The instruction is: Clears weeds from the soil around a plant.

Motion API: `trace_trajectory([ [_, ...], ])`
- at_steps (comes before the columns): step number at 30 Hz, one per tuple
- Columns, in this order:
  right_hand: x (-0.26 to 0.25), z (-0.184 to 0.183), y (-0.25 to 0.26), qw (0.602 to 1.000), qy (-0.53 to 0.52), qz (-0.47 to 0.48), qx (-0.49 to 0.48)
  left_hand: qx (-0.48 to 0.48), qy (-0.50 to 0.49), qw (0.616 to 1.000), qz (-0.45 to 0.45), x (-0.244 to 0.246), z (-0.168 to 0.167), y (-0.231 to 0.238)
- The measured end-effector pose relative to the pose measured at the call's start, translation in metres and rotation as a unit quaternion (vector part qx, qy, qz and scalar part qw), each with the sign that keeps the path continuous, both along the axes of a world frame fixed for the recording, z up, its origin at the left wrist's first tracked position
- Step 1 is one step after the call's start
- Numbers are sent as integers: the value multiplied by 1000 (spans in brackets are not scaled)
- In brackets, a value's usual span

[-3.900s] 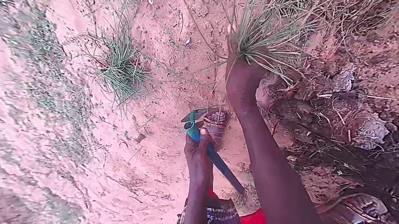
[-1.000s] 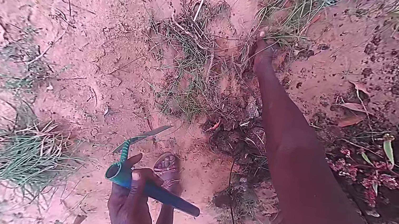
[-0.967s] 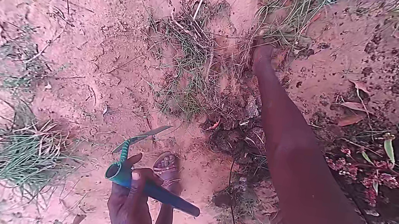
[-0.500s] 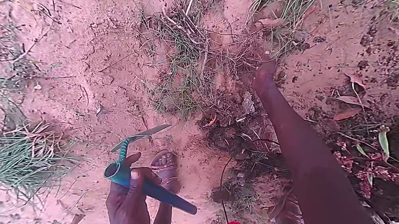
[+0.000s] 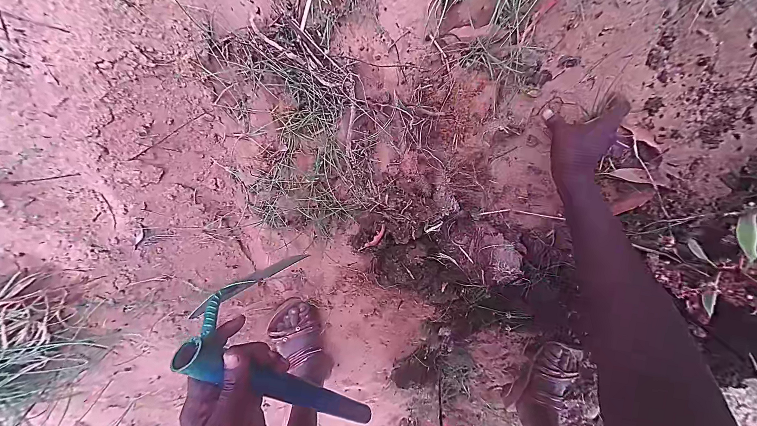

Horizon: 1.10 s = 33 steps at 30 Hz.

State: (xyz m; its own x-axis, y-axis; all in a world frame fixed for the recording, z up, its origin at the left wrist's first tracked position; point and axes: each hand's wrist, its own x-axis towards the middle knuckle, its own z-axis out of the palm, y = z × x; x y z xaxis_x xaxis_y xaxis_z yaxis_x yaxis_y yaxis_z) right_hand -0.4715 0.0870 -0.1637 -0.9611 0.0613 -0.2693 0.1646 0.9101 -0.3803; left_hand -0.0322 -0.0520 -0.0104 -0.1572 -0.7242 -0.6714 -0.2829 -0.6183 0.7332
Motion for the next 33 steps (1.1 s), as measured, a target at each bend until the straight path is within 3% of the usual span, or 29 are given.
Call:
trace_trajectory([
  [3,-43,-1,-17,996,-11,24,81,-5,-6,1000,-4,-3,0,4],
  [8,-52,-16,-47,983,-27,132,128,-19,0,1000,-20,-6,3,3],
  [10,-44,-20,-50,990,-55,103,82,-15,2,1000,-12,-7,4,1],
  [13,-14,-26,-48,995,-75,-20,-62,-12,6,1000,3,-6,6,-1],
  [15,24,-27,-53,966,-107,-108,-209,-12,7,1000,7,-5,6,-3],
  [17,57,-27,-58,937,-174,-127,-276,-16,7,1000,9,-2,6,-5],
  [19,61,-36,-60,954,-186,-71,-223,-18,7,1000,14,0,7,-6],
  [22,24,-55,-72,986,-125,0,-110,-21,10,1000,14,3,7,-8],
  [27,-3,-41,-116,996,-74,28,38,-27,10,1000,8,5,8,-10],
  [30,-10,-45,-122,997,-56,20,41,-28,17,999,12,4,9,-10],
  [33,-15,-51,-117,996,-72,44,-20,-30,19,999,10,2,9,-9],
])
